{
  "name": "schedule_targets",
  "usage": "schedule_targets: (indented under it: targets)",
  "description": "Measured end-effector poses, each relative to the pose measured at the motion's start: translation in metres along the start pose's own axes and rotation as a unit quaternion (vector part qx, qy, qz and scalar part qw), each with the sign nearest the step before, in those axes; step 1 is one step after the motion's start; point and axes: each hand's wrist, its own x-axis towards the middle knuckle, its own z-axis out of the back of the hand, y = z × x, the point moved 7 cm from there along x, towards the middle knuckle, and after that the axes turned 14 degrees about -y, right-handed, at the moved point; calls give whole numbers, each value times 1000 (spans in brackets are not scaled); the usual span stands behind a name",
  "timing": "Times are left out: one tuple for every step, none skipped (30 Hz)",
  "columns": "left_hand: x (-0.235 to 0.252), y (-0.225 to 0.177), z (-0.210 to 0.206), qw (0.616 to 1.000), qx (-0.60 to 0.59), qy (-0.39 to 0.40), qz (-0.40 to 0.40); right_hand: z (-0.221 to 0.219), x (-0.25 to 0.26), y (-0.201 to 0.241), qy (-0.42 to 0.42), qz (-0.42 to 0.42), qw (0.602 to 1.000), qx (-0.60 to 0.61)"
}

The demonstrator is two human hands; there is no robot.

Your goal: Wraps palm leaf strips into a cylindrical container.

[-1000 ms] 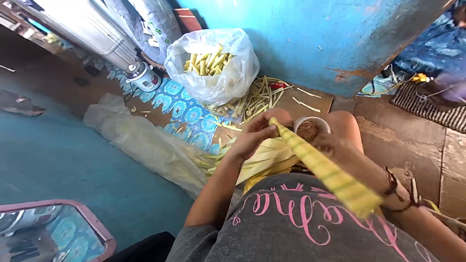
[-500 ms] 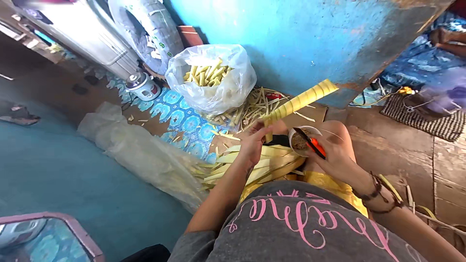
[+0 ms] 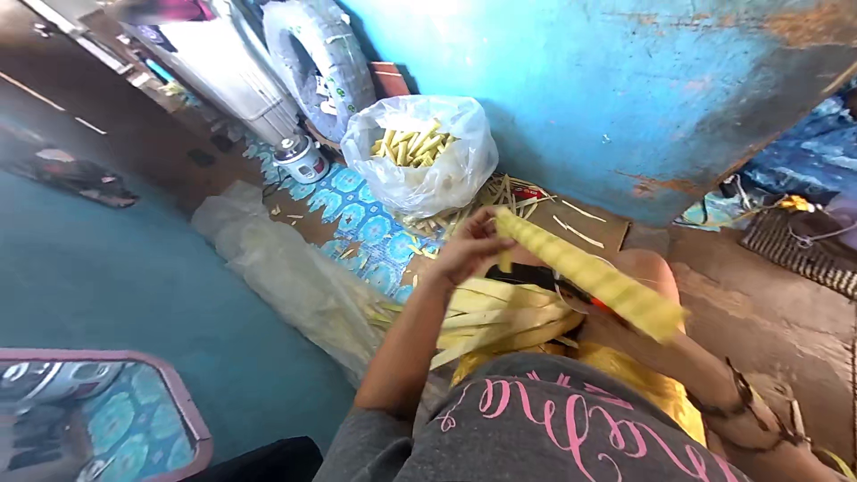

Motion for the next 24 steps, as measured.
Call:
schedule_targets:
  targets:
    - [16, -9, 30, 999, -13, -46, -21, -2, -3, -4, 27, 4, 1000, -6]
    - [31, -13, 67, 990, -28, -132, -31, -5, -8, -10, 49, -6, 999, -11]
    - [44, -9, 107, 969, -38, -241, -30, -7, -13, -14, 61, -18, 998, -9]
    - [52, 1, 146, 940, -47, -338, -19, -9, -18, -16, 65, -27, 998, -2]
    - [52, 14, 176, 911, -36, -411, 0, -10, -21, -18, 65, -38, 997, 7]
    - [47, 26, 189, 891, -16, -453, 12, -10, -22, -19, 65, -53, 996, 21]
    - [39, 31, 185, 886, 23, -463, 2, -8, -21, -17, 65, -71, 994, 44]
    - [31, 33, 165, 894, 77, -440, -22, -6, -17, -12, 66, -95, 990, 80]
    - [21, 37, 135, 913, 138, -380, -47, -5, -12, -5, 70, -119, 983, 123]
    - [12, 45, 97, 935, 198, -287, -62, -3, -6, 5, 76, -137, 974, 166]
    - [3, 55, 57, 952, 241, -173, -75, -2, 1, 17, 85, -151, 963, 205]
    - [-7, 65, 16, 958, 267, -60, -87, -3, 7, 29, 98, -163, 952, 238]
    - [-18, 74, -21, 956, 276, 41, -93, -4, 12, 40, 109, -179, 939, 272]
    - [-29, 77, -53, 953, 261, 118, -97, -5, 17, 51, 121, -185, 926, 306]
    - [-37, 74, -77, 952, 239, 167, -91, -4, 21, 62, 134, -182, 914, 337]
    - [-43, 70, -94, 950, 222, 207, -75, -1, 24, 70, 144, -179, 903, 364]
    - [-47, 66, -104, 948, 201, 238, -58, 4, 25, 75, 147, -175, 894, 384]
    - [-48, 61, -109, 951, 172, 255, -45, 12, 25, 75, 144, -173, 892, 393]
    - [-46, 58, -109, 954, 136, 265, -31, 22, 25, 73, 130, -168, 894, 396]
    - [-42, 56, -104, 958, 100, 268, -11, 34, 26, 68, 107, -163, 896, 399]
    - [-37, 55, -96, 964, 70, 256, 16, 44, 28, 61, 80, -165, 899, 398]
    - [-32, 54, -86, 972, 44, 227, 47, 51, 29, 53, 64, -172, 896, 403]
    - [-27, 53, -76, 978, 23, 195, 73, 54, 29, 48, 62, -177, 891, 413]
    - [-23, 54, -70, 980, 14, 178, 92, 52, 28, 46, 67, -180, 886, 422]
